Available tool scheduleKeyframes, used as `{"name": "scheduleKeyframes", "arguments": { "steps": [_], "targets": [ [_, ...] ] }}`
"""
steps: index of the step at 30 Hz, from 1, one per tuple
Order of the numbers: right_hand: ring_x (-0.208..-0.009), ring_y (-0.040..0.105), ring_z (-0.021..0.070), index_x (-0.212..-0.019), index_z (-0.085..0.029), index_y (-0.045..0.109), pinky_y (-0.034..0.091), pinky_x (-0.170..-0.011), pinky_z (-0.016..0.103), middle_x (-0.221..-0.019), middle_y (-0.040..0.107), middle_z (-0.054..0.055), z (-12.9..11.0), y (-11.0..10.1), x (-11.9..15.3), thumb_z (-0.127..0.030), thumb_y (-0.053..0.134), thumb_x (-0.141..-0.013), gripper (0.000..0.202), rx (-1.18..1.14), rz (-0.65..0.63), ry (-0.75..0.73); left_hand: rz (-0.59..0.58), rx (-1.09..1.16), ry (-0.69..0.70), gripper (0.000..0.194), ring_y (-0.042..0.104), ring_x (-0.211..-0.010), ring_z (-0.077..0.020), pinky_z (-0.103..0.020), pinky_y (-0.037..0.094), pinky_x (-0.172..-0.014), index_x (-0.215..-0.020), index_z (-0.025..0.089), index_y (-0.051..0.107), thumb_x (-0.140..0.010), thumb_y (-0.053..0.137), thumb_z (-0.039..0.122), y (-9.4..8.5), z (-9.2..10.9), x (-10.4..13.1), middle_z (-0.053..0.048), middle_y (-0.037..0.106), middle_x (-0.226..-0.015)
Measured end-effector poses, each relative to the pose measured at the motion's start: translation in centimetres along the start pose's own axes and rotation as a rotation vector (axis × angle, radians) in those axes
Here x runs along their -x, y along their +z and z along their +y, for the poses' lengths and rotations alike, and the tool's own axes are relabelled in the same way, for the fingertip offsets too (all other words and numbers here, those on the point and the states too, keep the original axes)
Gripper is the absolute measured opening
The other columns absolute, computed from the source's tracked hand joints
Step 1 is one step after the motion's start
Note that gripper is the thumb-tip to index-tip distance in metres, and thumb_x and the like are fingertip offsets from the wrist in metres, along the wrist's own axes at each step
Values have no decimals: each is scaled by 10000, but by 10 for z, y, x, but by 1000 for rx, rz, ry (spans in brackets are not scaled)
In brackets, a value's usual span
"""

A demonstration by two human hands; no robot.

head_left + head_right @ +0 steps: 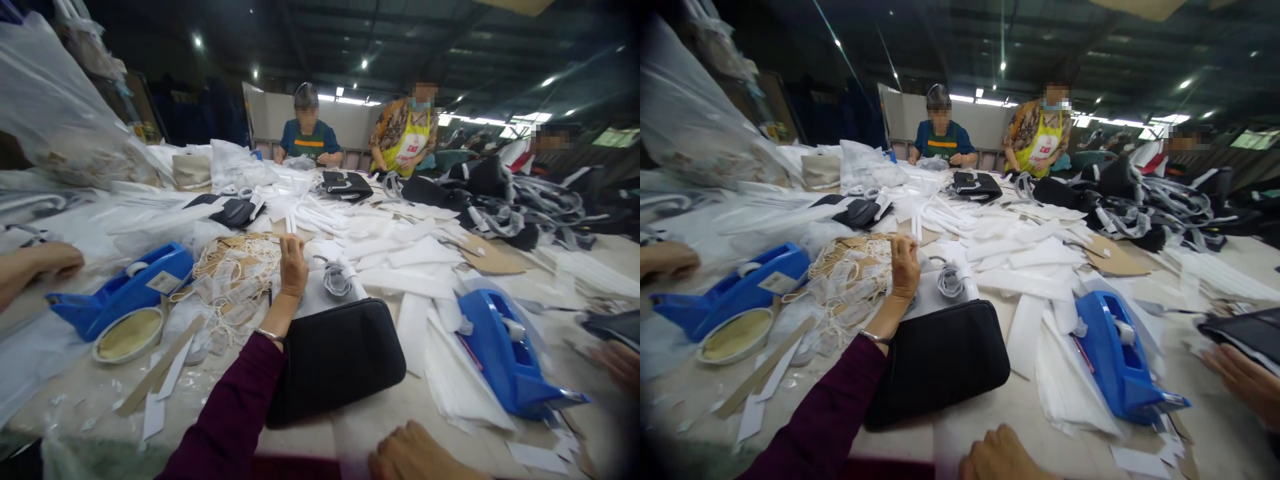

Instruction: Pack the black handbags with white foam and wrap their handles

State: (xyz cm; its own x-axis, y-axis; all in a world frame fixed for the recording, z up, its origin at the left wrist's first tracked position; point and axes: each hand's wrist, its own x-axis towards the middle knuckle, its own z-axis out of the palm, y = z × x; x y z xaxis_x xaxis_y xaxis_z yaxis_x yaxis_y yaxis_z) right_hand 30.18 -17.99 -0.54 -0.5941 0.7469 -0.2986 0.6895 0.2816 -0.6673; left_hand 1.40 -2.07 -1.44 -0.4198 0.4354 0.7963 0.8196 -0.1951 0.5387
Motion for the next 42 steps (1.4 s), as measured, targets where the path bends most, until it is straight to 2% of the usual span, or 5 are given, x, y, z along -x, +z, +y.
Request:
{"name": "scheduleKeyframes", "arguments": {
  "steps": [4,7,12,22,42],
  "targets": [
    [-766,643,241,-854,-271,640,491,-723,374,-814,667,61,-70,-61,-74,-273,525,-840,115,262,164,-357,14,68,74,108,510,-1015,-201,-366,447,-954,-883,206,440,-950,357,188,-5,5,-2,-86,498,-977],
    [-931,621,216,-1197,-168,548,488,-826,329,-1204,579,124,-106,-78,-156,-56,585,-712,499,63,456,-328,17,131,107,94,514,-1011,-198,-359,442,-953,-917,205,451,-949,364,220,-7,9,-1,-85,508,-984],
    [-546,628,148,-815,-132,647,482,-519,214,-667,642,20,-107,-64,-236,-69,572,-762,111,-224,395,-264,-29,206,-86,196,570,-1005,-185,-307,470,-902,-1102,190,413,-958,325,291,-11,16,2,-109,550,-1083],
    [-763,569,186,-764,-229,720,467,-733,307,-757,694,10,-64,-60,-182,-121,623,-818,155,-15,620,-751,-599,-102,-340,231,649,-766,-174,-262,455,-712,-879,216,612,-897,384,181,-2,4,3,-12,704,-758],
    [-1132,607,226,-998,-131,669,534,-954,404,-1136,691,94,-8,-15,-98,-55,426,-931,264,489,460,-1108,-732,-353,-185,229,658,-831,-258,-352,447,-740,-940,232,647,-888,428,192,9,6,14,-71,710,-832]
  ]
}}
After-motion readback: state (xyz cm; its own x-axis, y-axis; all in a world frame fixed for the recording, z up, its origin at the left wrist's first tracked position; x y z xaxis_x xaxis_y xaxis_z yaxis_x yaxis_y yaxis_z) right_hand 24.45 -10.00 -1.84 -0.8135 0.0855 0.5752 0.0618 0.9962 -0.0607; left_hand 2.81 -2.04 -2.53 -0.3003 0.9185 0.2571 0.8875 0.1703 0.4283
